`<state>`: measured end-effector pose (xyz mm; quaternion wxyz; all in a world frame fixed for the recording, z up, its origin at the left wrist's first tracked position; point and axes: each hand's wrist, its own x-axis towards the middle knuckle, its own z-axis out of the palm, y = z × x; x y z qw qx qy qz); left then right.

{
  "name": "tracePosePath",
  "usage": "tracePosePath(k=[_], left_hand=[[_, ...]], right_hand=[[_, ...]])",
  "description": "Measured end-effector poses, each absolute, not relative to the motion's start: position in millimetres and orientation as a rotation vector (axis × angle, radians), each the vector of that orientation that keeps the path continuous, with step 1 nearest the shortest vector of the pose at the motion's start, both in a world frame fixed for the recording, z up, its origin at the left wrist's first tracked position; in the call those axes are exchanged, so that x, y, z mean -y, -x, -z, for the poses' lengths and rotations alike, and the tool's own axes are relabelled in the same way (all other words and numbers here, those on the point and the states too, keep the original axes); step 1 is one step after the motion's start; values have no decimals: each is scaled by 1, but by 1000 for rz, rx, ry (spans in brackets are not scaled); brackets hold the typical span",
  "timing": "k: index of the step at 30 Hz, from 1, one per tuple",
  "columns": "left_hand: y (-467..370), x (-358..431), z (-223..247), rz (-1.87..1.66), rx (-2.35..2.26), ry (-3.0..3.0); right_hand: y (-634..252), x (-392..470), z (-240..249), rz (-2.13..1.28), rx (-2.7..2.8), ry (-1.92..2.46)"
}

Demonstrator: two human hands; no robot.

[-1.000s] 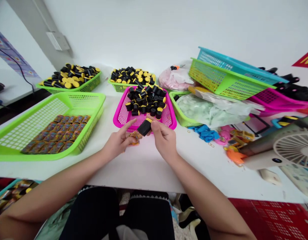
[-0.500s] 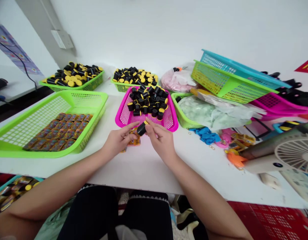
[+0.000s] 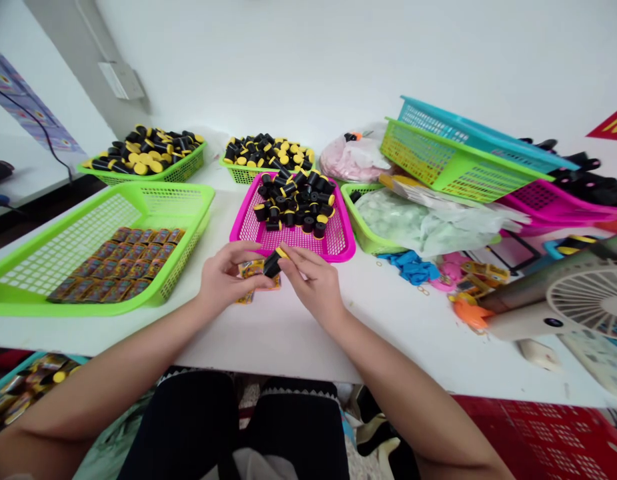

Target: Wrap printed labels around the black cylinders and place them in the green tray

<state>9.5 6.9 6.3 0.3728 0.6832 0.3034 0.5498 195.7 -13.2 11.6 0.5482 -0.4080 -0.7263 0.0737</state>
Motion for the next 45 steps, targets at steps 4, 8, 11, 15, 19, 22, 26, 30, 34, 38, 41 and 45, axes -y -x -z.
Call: tracePosePath(k=[4, 8, 11, 15, 19, 22, 26, 30, 34, 38, 41, 45], left_hand=[[-9, -7, -1, -1577, -721, -1902], [-8, -4, 0, -1695, -710, -2097], [-6, -4, -1, -1740, -666, -2192], [-4, -8, 2, -1752, -570, -2202], [-1, -15, 2, -1866, -375, -2275], [2, -15, -8, -1792, -456, -2369], [4, -12, -23, -1203, -767, -2424], [1, -13, -17, -1049, -879, -2452], [-5, -10, -8, -1298, -845, -2435], [-9, 0, -15, -1365, -975, -1991], [-12, 3, -22, -1351, -895, -1698], [-20, 1, -22, -1328, -727, -1456]], right_hand=[[-191, 16, -11, -246, 1642, 998], [-189, 16, -10, -627, 1491, 954], [-191, 13, -13, -823, 1467, 880], [-190, 16, -17, -789, 1465, 861], [-181, 25, -16, -848, 1435, 810], [-179, 26, -14, -968, 1389, 776], [-185, 16, -15, -1027, 1414, 889], [-191, 11, -17, -928, 1455, 1027], [-200, 16, -18, -827, 1555, 1255], [-206, 17, -18, -315, 1767, 1061], [-200, 16, -16, 59, 2019, 828], [-188, 15, -10, 312, 2048, 820]])
